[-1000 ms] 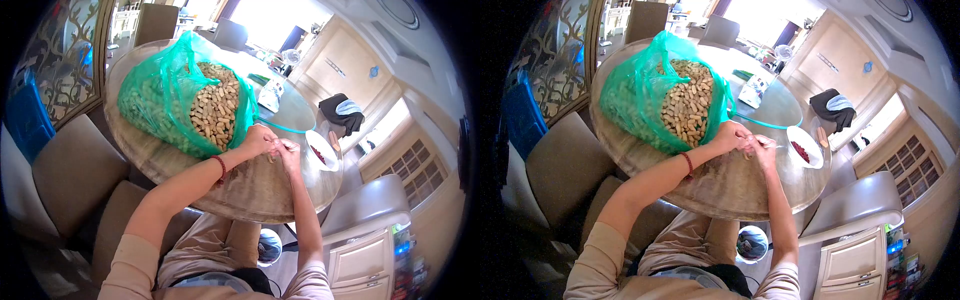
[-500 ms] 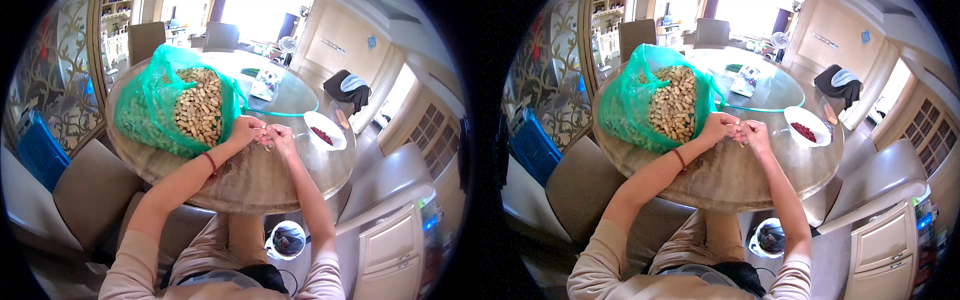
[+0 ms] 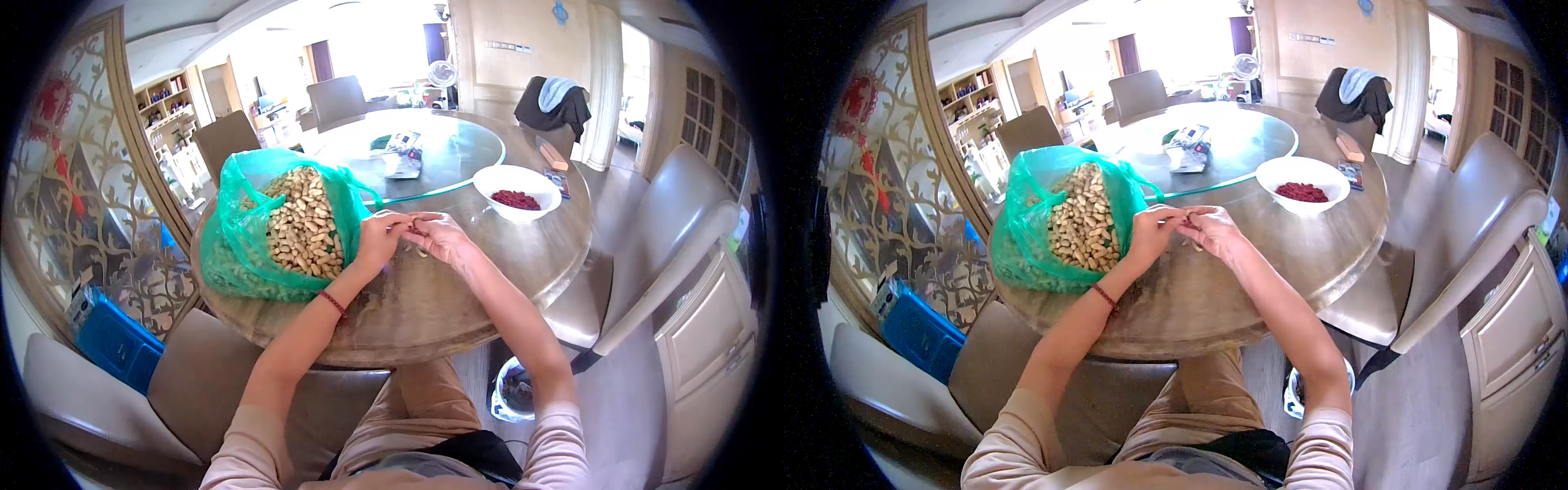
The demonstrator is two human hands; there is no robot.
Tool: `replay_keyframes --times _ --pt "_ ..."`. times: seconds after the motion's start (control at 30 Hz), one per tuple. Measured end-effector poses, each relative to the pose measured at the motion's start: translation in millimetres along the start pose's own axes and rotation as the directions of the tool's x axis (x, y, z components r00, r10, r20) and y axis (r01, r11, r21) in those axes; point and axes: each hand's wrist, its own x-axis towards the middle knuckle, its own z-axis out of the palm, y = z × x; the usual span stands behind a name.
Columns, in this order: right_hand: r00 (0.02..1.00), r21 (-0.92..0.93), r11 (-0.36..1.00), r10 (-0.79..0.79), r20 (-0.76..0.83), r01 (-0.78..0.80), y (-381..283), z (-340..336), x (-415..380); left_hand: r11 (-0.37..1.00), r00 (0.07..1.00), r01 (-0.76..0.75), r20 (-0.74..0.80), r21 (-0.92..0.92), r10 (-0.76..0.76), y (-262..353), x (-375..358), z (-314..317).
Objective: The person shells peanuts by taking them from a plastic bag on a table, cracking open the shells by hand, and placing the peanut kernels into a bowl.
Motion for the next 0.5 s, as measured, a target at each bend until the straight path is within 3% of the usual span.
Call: replay_keyframes --times 0.1,0.27,0.33,0.37,0.4,0.43,0.47,0.5 --pt "0.999 -0.022 0.999 -0.040 0.013 0.040 0.1 -1.0 -2.0 0.993 0.997 0.075 -0.011 -0.093 -0.077 3.0 -0.1 2.1" --pt "0.999 -0.078 0.996 -0.048 -0.014 0.047 -3.3 2.2 -8.7 0.982 0.985 0.170 0.015 -0.084 -0.170 1.6 -2.3 2.0" --pt "0.993 -0.342 0.937 -0.095 -0.072 0.065 -9.0 10.1 -15.5 0.974 0.980 0.199 0.010 -0.113 -0.199 1.1 -3.7 1.5" --pt "0.993 -0.340 0.938 -0.091 -0.069 0.062 -7.9 9.1 -13.6 0.973 0.979 0.202 0.009 -0.109 -0.202 1.0 -4.2 1.3" --pt "0.935 -0.692 0.683 -0.353 -0.032 0.234 -6.6 5.8 -11.4 0.971 0.978 0.209 0.018 -0.114 -0.208 -0.7 -5.0 1.7" --pt "0.823 -0.911 0.275 -0.558 0.109 0.307 -6.0 2.2 -9.0 0.969 0.976 0.216 0.026 -0.120 -0.214 -2.8 -5.5 1.7" --pt "0.825 -0.911 0.276 -0.555 0.109 0.307 -7.2 -2.0 -6.0 0.968 0.976 0.219 0.025 -0.119 -0.217 -5.1 -5.3 1.9" --pt "0.830 -0.860 0.393 -0.555 0.061 0.326 -11.3 -2.9 -6.2 0.974 0.982 0.188 0.035 -0.125 -0.185 -4.6 -5.3 1.9"
